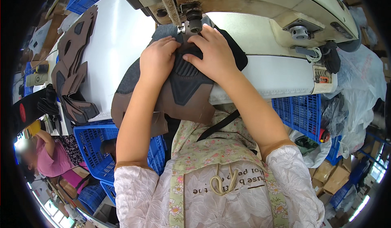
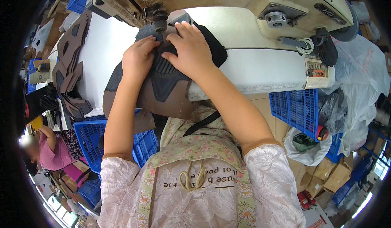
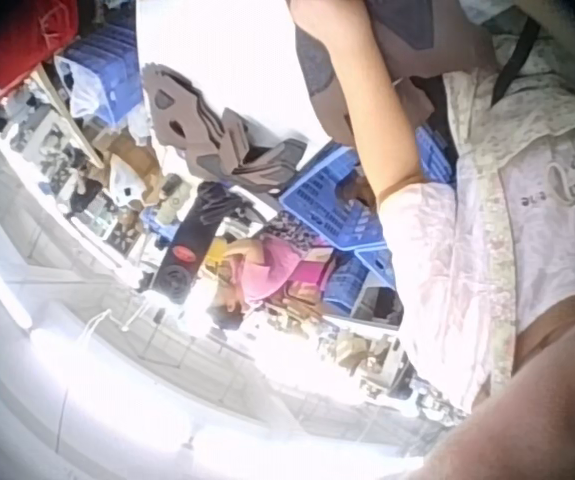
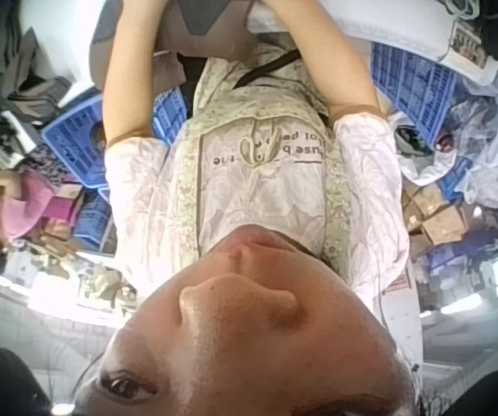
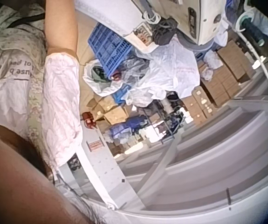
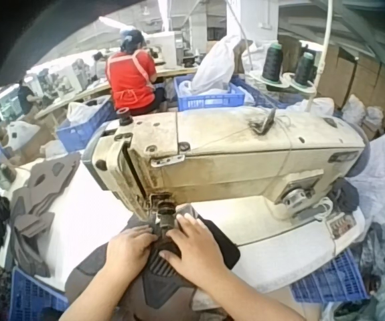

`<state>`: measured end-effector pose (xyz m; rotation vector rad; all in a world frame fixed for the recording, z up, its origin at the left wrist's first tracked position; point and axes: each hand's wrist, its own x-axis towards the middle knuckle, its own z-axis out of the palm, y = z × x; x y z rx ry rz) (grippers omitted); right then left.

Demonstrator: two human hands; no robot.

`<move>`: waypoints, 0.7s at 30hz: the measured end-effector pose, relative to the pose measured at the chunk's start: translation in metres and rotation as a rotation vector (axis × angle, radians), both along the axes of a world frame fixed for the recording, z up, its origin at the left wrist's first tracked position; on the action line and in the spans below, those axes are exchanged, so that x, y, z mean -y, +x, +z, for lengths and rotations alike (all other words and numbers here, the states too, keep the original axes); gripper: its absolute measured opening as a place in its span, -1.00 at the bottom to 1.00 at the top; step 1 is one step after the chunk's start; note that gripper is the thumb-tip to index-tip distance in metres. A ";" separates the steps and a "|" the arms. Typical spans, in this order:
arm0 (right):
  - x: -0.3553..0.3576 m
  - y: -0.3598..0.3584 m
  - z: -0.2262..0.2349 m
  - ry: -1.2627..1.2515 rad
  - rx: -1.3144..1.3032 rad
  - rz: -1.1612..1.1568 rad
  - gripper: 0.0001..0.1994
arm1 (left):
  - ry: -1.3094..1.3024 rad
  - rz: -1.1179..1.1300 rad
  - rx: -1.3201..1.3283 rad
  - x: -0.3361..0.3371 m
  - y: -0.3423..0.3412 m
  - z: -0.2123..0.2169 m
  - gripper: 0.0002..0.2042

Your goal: The person trims threads from shoe upper pieces using thread snips and drops them into a basket, then aligns leather shoe components and stitches them together using a sewing machine.

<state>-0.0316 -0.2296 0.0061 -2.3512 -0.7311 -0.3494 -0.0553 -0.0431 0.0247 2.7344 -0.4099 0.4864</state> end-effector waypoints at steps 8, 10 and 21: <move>0.000 0.003 0.002 0.039 -0.047 0.034 -0.54 | -0.019 0.021 -0.011 0.001 0.002 -0.001 -0.72; 0.000 0.006 0.000 0.037 -0.034 0.038 -0.55 | -0.017 0.027 0.000 0.003 0.004 -0.003 -0.72; -0.003 0.004 0.008 0.016 0.103 0.040 -0.61 | -0.025 0.068 0.075 0.007 0.000 -0.009 -0.80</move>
